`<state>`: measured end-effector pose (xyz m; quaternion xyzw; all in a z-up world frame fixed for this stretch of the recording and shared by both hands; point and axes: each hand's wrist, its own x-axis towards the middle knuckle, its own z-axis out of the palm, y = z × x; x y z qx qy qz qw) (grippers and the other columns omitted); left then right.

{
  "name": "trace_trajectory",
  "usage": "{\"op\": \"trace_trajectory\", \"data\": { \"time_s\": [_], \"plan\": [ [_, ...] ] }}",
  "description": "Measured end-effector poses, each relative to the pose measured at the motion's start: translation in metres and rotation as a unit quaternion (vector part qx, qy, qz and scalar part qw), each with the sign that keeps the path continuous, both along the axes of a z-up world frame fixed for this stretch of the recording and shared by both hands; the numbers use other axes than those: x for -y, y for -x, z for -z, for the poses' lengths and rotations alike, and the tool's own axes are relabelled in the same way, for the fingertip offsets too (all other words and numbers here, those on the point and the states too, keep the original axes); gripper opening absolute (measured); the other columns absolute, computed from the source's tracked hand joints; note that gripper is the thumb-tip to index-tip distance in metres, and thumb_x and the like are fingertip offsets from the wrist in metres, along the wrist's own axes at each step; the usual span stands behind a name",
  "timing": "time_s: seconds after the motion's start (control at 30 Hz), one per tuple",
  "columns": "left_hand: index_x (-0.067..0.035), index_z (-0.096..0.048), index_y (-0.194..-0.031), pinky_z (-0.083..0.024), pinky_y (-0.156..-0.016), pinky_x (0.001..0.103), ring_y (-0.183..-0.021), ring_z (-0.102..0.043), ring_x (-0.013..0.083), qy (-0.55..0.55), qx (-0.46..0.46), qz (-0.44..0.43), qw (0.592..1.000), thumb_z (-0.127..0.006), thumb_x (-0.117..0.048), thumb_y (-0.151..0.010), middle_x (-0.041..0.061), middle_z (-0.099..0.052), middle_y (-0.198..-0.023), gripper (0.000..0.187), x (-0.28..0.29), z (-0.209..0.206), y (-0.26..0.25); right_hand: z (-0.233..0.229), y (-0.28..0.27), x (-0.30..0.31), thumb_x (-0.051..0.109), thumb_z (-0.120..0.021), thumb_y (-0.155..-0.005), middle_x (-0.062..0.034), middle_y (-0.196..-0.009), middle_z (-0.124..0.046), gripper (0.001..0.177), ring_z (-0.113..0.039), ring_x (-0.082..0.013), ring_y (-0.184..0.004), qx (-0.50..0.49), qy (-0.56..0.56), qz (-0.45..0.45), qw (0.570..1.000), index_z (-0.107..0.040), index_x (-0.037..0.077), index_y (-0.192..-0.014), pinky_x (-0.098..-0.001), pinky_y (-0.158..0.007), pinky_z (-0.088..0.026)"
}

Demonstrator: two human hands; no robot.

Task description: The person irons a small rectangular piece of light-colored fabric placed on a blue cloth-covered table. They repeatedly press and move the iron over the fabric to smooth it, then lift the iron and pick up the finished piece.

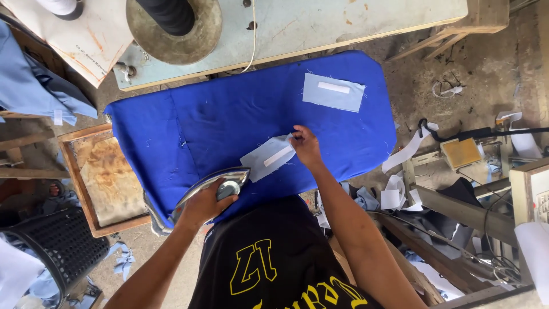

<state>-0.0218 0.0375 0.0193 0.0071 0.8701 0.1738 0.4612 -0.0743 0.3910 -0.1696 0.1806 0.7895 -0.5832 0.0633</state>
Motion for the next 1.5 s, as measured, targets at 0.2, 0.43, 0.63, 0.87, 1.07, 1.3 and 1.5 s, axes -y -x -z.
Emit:
{"op": "trace_trajectory", "data": {
  "time_s": [0.2,0.43,0.63,0.87,1.07,1.3,1.5],
  "plan": [
    [-0.029,-0.042,-0.163,-0.051,-0.110,0.057,-0.132,-0.064,0.0445,-0.036,-0.012,0.010,0.999,-0.055,-0.077,-0.092,0.024,-0.070,-0.136,0.087,-0.057,-0.014,0.022,-0.002,0.005,-0.009,-0.001,-0.070,-0.094,-0.0164,-0.113,-0.079,0.046,-0.077,-0.0293,-0.102,0.003,-0.003,-0.042,0.999,-0.069,0.014,-0.138,-0.0378,-0.088,-0.063],
    [-0.029,-0.042,-0.164,-0.052,-0.108,0.058,-0.132,-0.064,0.0465,-0.059,-0.007,0.008,0.998,-0.053,-0.081,-0.089,0.026,-0.069,-0.137,0.092,-0.106,0.021,0.040,0.004,0.004,-0.013,-0.001,-0.074,-0.093,-0.0171,-0.112,-0.080,0.046,-0.078,-0.0284,-0.100,0.007,0.022,-0.011,1.000,-0.068,0.008,-0.138,-0.0358,-0.086,-0.064],
    [-0.027,-0.042,-0.164,-0.053,-0.106,0.058,-0.130,-0.065,0.0461,-0.035,-0.006,0.016,0.999,-0.053,-0.079,-0.092,0.026,-0.069,-0.135,0.089,-0.125,0.034,0.052,-0.004,0.000,-0.013,0.006,-0.077,-0.093,-0.0152,-0.115,-0.078,0.050,-0.077,-0.0287,-0.101,0.036,-0.017,-0.016,0.999,-0.064,0.008,-0.142,-0.0391,-0.086,-0.065],
    [-0.024,-0.036,-0.166,-0.053,-0.106,0.058,-0.130,-0.065,0.0475,-0.025,0.017,0.039,0.999,-0.050,-0.078,-0.094,0.027,-0.069,-0.135,0.091,-0.128,0.039,0.056,-0.003,-0.001,-0.014,0.016,-0.079,-0.093,-0.0103,-0.110,-0.072,0.068,-0.074,-0.0312,-0.108,0.090,-0.168,-0.121,0.974,-0.049,0.010,-0.154,-0.0455,-0.092,-0.064],
    [-0.022,-0.036,-0.165,-0.052,-0.106,0.059,-0.129,-0.065,0.0488,-0.038,0.022,0.035,0.998,-0.049,-0.078,-0.094,0.029,-0.069,-0.134,0.091,-0.112,0.031,0.046,-0.027,-0.004,-0.004,0.018,-0.073,-0.100,-0.0106,-0.111,-0.067,0.069,-0.072,-0.0335,-0.109,0.092,-0.225,-0.167,0.956,-0.038,0.011,-0.159,-0.0489,-0.092,-0.063],
    [-0.025,-0.034,-0.165,-0.052,-0.110,0.058,-0.130,-0.064,0.0501,-0.004,0.036,0.038,0.999,-0.050,-0.079,-0.093,0.030,-0.070,-0.132,0.091,-0.044,0.018,0.017,-0.038,-0.002,0.000,0.018,-0.069,-0.103,-0.0116,-0.115,-0.063,0.069,-0.071,-0.0345,-0.112,0.107,-0.234,-0.178,0.950,-0.031,0.010,-0.160,-0.0493,-0.091,-0.062],
    [-0.033,-0.039,-0.162,-0.053,-0.109,0.057,-0.130,-0.066,0.0462,0.027,0.043,0.000,0.999,-0.055,-0.080,-0.090,0.025,-0.071,-0.133,0.087,-0.003,0.014,-0.006,-0.027,0.003,-0.004,0.019,-0.069,-0.103,-0.0120,-0.121,-0.063,0.073,-0.069,-0.0346,-0.117,0.125,-0.224,-0.185,0.949,-0.027,0.011,-0.162,-0.0495,-0.096,-0.061]
  ]
}}
